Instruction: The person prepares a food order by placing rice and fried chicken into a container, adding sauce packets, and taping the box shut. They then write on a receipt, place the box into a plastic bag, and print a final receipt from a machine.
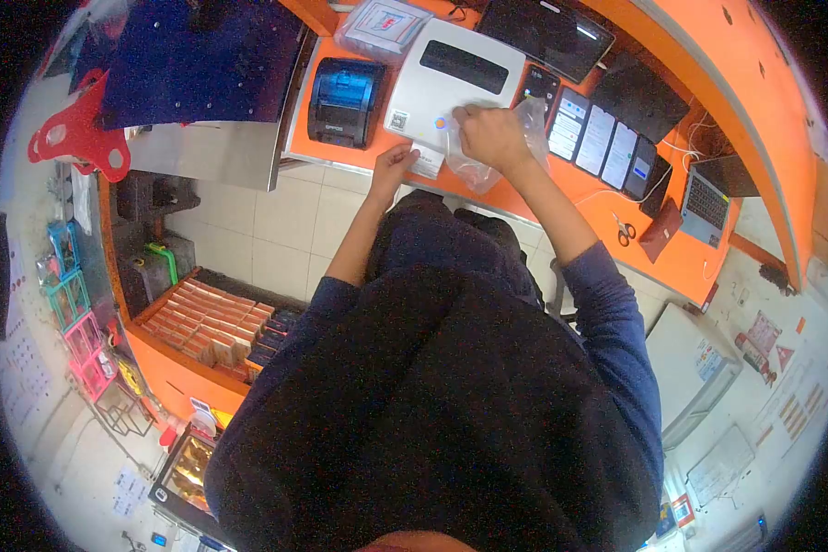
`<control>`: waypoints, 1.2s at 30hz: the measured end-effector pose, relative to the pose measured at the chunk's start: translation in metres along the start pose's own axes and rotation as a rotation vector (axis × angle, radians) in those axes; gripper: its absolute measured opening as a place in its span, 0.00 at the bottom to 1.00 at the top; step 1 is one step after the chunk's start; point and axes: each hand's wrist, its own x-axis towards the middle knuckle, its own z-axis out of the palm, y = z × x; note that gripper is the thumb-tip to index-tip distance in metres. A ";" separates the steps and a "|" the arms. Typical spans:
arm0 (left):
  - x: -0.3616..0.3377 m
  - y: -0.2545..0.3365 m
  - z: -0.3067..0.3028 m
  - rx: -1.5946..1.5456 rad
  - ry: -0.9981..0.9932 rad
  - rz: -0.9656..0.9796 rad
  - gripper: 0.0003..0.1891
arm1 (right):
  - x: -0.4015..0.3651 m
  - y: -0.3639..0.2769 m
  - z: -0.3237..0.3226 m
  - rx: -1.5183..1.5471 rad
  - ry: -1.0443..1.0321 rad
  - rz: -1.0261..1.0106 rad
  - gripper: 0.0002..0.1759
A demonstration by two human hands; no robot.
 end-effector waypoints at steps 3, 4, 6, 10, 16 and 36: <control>-0.006 0.016 0.004 0.042 -0.003 -0.067 0.10 | -0.011 0.009 -0.005 0.107 0.005 -0.027 0.22; -0.003 0.013 0.002 0.041 -0.003 -0.062 0.10 | -0.015 0.010 -0.009 0.199 0.009 -0.050 0.28; -0.001 0.005 0.000 0.022 -0.049 -0.054 0.10 | -0.019 0.005 -0.013 0.242 0.074 -0.097 0.33; -0.012 0.010 -0.010 0.056 -0.143 -0.093 0.13 | -0.029 -0.004 -0.016 0.246 0.059 -0.076 0.40; -0.023 0.030 -0.006 0.091 -0.269 -0.210 0.22 | -0.051 -0.012 -0.024 0.660 0.186 0.268 0.35; -0.016 0.044 -0.031 0.974 -0.260 -0.087 0.25 | -0.199 0.007 0.002 0.706 0.292 0.778 0.28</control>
